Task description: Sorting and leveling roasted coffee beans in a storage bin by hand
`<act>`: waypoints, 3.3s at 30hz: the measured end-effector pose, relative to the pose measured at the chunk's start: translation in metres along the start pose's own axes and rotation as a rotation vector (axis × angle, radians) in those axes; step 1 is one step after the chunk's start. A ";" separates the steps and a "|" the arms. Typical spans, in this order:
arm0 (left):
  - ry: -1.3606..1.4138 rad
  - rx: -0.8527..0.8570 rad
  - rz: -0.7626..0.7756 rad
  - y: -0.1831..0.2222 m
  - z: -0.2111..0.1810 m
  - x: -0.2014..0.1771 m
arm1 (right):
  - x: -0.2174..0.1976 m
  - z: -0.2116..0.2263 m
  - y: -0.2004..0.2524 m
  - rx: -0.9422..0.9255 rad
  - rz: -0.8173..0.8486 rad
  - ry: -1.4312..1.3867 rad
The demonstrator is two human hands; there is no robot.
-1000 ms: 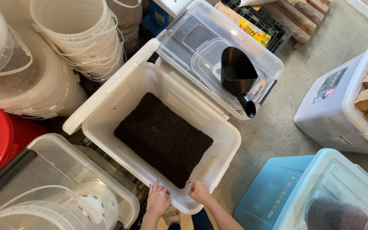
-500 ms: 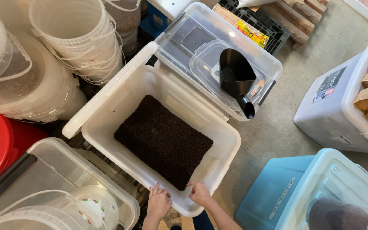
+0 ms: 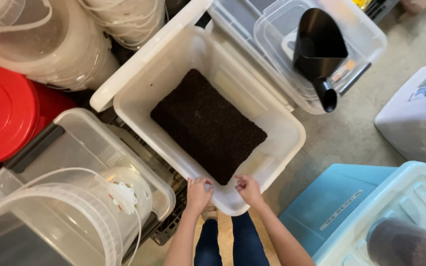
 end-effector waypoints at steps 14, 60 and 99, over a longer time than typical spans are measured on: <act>1.568 -0.446 -0.789 -0.078 0.002 -0.197 | -0.024 0.059 -0.040 0.009 0.028 -0.285; 0.664 -0.580 -0.924 -0.026 0.025 -0.006 | 0.019 -0.182 -0.381 0.130 -0.260 0.250; 0.904 -0.587 -0.972 -0.025 0.039 0.020 | 0.308 -0.130 -0.400 0.677 -0.015 -1.060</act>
Point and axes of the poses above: each hand's wrist, its own y-axis away from the middle knuckle, its own x-axis out of the palm, z = x × y, the point moved 5 cm from there along -y, towards the middle knuckle, and after that the axes turned 6 degrees about -z, right-handed, at the moved point
